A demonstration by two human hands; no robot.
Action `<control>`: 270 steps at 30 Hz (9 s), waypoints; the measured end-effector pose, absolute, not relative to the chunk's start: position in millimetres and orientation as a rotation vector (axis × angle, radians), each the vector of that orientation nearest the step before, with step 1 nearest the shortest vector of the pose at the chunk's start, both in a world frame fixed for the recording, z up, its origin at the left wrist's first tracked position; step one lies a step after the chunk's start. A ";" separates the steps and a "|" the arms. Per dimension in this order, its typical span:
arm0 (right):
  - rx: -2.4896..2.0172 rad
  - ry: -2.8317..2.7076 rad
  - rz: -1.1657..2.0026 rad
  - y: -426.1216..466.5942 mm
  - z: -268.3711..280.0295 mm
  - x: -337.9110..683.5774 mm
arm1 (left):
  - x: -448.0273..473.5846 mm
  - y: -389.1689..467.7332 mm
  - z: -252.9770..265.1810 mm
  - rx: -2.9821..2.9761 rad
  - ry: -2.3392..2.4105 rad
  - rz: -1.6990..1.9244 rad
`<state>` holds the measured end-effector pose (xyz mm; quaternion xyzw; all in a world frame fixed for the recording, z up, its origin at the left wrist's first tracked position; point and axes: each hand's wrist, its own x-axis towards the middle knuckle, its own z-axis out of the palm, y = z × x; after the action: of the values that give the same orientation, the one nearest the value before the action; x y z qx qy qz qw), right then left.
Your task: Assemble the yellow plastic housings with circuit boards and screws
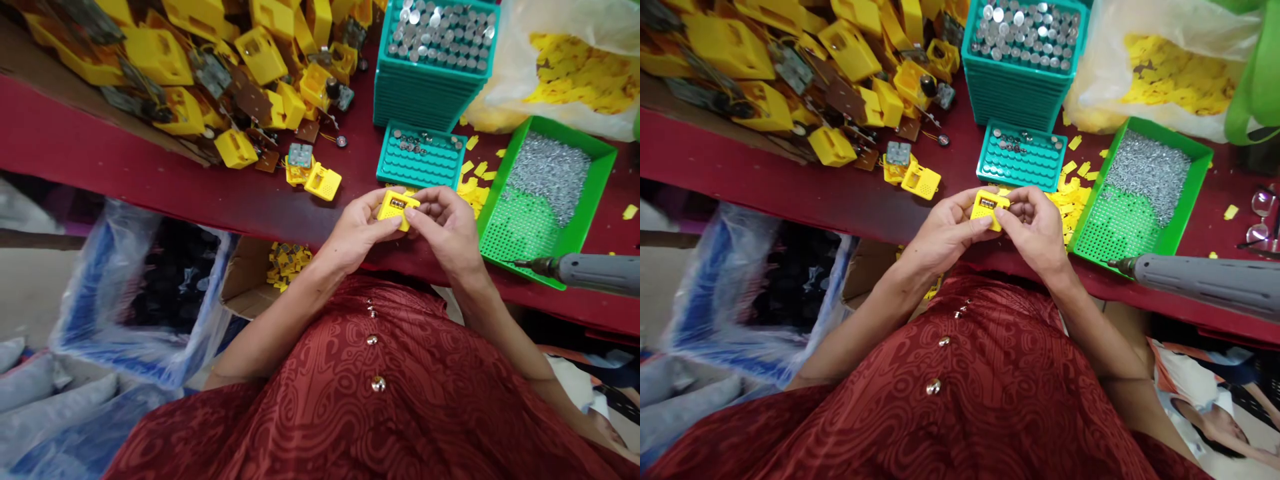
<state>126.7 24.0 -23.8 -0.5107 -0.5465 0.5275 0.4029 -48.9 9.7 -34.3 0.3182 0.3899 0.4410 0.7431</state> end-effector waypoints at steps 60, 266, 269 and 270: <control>-1.425 -0.896 1.392 78.4 -1.1 120.8 | -66.0 58.5 2.2 0.665 1.084 1.014; -1.571 -1.876 0.578 110.1 -28.7 147.3 | -55.8 30.2 -26.4 0.645 1.162 1.019; -1.581 -1.858 0.489 105.9 -22.8 154.8 | -56.2 29.9 -28.3 0.647 1.156 1.036; -1.586 -1.849 0.452 102.5 -20.7 157.4 | -56.4 29.9 -28.8 0.643 1.152 1.042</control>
<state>157.4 102.5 -20.7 -0.6051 -0.7056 0.1725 0.3260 -56.4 29.9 -28.8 0.2851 0.5107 0.4616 0.6670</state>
